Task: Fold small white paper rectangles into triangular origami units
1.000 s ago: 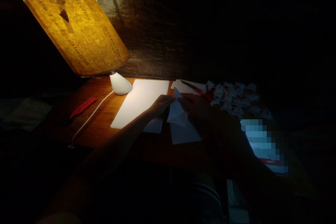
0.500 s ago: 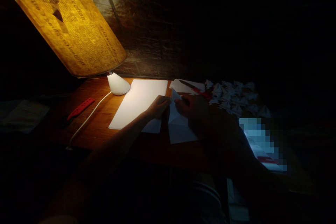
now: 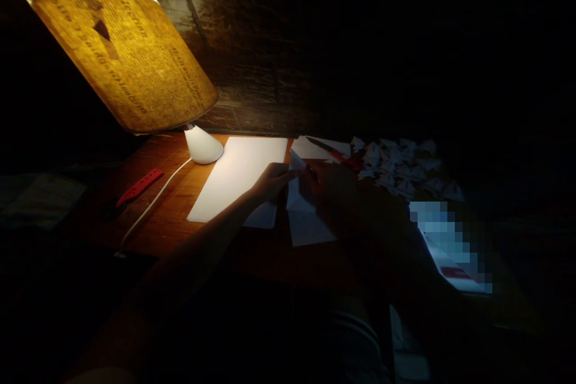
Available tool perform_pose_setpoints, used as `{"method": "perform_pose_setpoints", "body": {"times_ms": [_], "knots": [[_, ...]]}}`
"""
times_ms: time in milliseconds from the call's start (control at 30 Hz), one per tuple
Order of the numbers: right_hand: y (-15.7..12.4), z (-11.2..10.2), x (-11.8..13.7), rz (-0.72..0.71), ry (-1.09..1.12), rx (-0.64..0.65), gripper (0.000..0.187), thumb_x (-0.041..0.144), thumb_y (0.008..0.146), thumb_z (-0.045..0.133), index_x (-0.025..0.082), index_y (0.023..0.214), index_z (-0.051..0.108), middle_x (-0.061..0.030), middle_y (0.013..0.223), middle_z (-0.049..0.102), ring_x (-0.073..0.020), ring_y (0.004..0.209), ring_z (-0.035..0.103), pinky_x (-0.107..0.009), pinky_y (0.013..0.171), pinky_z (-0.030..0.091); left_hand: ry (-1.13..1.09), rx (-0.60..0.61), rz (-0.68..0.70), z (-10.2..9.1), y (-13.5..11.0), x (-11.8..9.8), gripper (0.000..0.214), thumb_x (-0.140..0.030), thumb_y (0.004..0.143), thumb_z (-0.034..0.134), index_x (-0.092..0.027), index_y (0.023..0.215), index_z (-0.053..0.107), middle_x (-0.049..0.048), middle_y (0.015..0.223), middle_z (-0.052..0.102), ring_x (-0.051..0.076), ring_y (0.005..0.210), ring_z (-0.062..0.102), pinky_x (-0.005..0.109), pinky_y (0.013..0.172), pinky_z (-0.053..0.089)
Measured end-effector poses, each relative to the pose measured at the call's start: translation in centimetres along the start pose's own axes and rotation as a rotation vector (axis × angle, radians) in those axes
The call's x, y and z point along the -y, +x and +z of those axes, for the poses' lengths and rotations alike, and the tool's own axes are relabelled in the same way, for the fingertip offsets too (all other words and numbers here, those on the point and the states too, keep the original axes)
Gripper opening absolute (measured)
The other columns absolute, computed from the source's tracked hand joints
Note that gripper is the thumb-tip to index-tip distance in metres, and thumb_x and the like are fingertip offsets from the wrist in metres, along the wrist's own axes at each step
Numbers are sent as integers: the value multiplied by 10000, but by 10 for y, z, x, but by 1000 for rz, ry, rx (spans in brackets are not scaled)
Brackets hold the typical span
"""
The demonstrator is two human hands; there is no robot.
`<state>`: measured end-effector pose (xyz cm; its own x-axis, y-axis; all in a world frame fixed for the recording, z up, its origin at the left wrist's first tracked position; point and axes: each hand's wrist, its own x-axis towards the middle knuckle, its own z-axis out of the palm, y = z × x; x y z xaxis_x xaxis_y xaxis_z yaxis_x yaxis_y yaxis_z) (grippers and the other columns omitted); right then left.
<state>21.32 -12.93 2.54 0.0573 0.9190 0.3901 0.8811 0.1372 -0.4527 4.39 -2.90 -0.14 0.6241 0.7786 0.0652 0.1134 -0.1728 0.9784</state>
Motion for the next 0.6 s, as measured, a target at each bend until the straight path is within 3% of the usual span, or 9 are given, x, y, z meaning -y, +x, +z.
{"method": "perform_pose_setpoints", "body": {"times_ms": [167, 267, 433, 600], "knots": [[0, 6, 2, -78, 52, -46, 346, 309, 1051, 473, 190, 1230, 745, -142, 1181, 787, -263, 983, 699, -360, 794, 464, 56, -29, 58, -1, -1, -3, 441, -536, 786, 775, -171, 612, 596, -21, 582, 518, 104, 585, 420, 229, 517, 295], [1, 7, 1, 22, 233, -23, 319, 356, 1047, 497, 205, 1091, 774, -115, 1034, 799, -240, 902, 693, -345, 765, 472, -68, -5, -11, 2, -2, -4, 435, -551, 760, 785, -165, 652, 616, -26, 586, 538, 106, 576, 460, 233, 532, 335], [11, 12, -8, 290, 934, 154, 364, 494, 986, 578, 198, 835, 726, -63, 787, 733, -199, 736, 646, -320, 663, 491, -205, -26, -56, 2, -2, -6, 382, -486, 738, 817, -152, 683, 640, -14, 633, 586, 123, 619, 540, 238, 574, 399], [13, 14, -16, 395, 1078, 200, 334, 499, 895, 715, 204, 742, 681, -26, 702, 645, -162, 654, 572, -299, 605, 442, -199, -32, -36, 1, -2, -9, 391, -445, 774, 815, -162, 621, 593, -27, 581, 529, 118, 601, 524, 236, 556, 380]]}}
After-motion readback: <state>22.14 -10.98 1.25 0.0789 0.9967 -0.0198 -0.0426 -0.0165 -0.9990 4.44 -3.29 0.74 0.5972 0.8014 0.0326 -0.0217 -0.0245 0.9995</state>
